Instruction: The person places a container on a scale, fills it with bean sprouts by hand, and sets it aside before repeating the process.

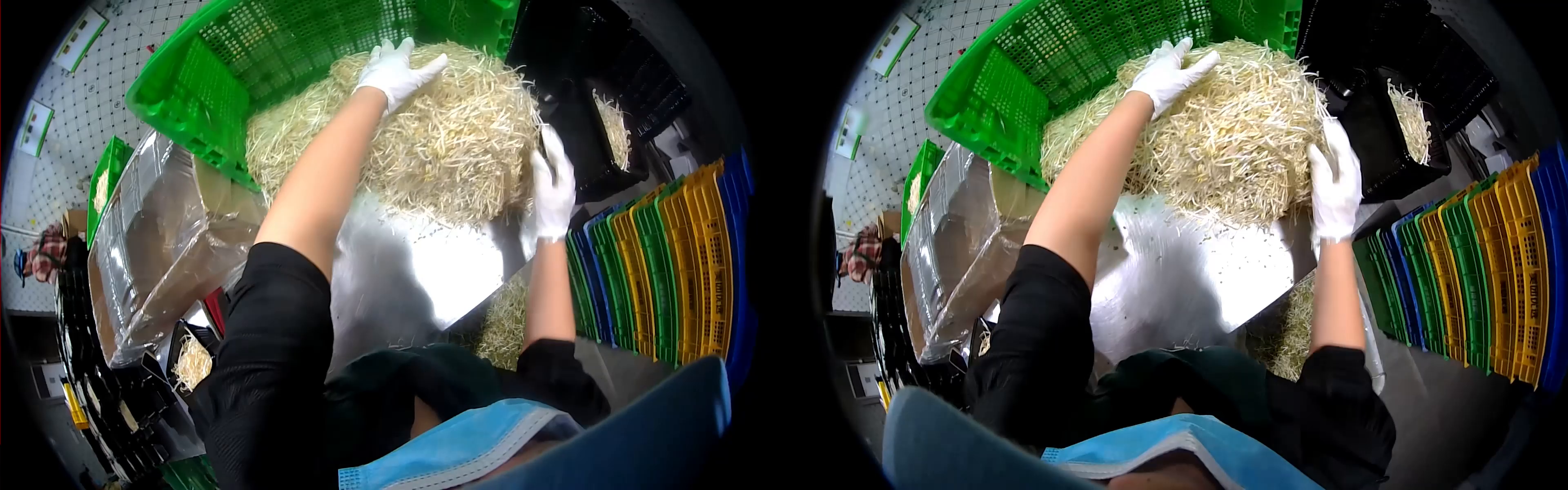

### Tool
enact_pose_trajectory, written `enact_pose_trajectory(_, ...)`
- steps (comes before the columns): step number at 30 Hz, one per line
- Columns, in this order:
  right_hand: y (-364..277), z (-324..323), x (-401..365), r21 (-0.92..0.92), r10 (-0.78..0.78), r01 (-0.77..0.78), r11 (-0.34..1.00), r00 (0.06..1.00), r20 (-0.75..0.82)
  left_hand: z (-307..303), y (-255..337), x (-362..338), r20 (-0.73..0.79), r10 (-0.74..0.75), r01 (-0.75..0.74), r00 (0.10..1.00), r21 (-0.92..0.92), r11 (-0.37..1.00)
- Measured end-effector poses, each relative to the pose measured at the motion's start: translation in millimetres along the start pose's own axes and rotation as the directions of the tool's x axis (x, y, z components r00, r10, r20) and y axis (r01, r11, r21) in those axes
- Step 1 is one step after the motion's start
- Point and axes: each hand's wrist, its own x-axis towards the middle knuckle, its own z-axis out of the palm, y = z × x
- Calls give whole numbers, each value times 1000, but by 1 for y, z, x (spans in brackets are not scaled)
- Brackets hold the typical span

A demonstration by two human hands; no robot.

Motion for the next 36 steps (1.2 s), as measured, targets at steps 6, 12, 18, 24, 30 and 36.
enact_pose_trajectory(6, 80, -5, -42, 604, 858, -694, 393, 513, 32, 27, 8, 13, 257, -92, 62, 962, 122, 991)
enact_pose_trajectory(12, 112, 33, -32, 761, 675, -437, 480, 738, -2, 42, 22, -72, 132, 5, 35, 991, -294, 955)
enact_pose_trajectory(18, 106, 29, -40, 878, 676, -433, 205, 711, 193, 39, 22, -127, 105, 78, -7, 991, -551, 835)
enact_pose_trajectory(24, 134, 41, -50, 880, 637, -355, 314, 767, 82, 38, -20, -66, 90, -107, 126, 990, -234, 964)
enact_pose_trajectory(30, 171, 45, -55, 844, 209, -95, -528, 949, 238, 81, -32, -85, 244, -37, 203, 969, -700, 685)
enact_pose_trajectory(36, 126, 83, -83, 910, 577, -308, 279, 811, 98, 78, -50, -120, 386, -67, 363, 920, -778, 512)
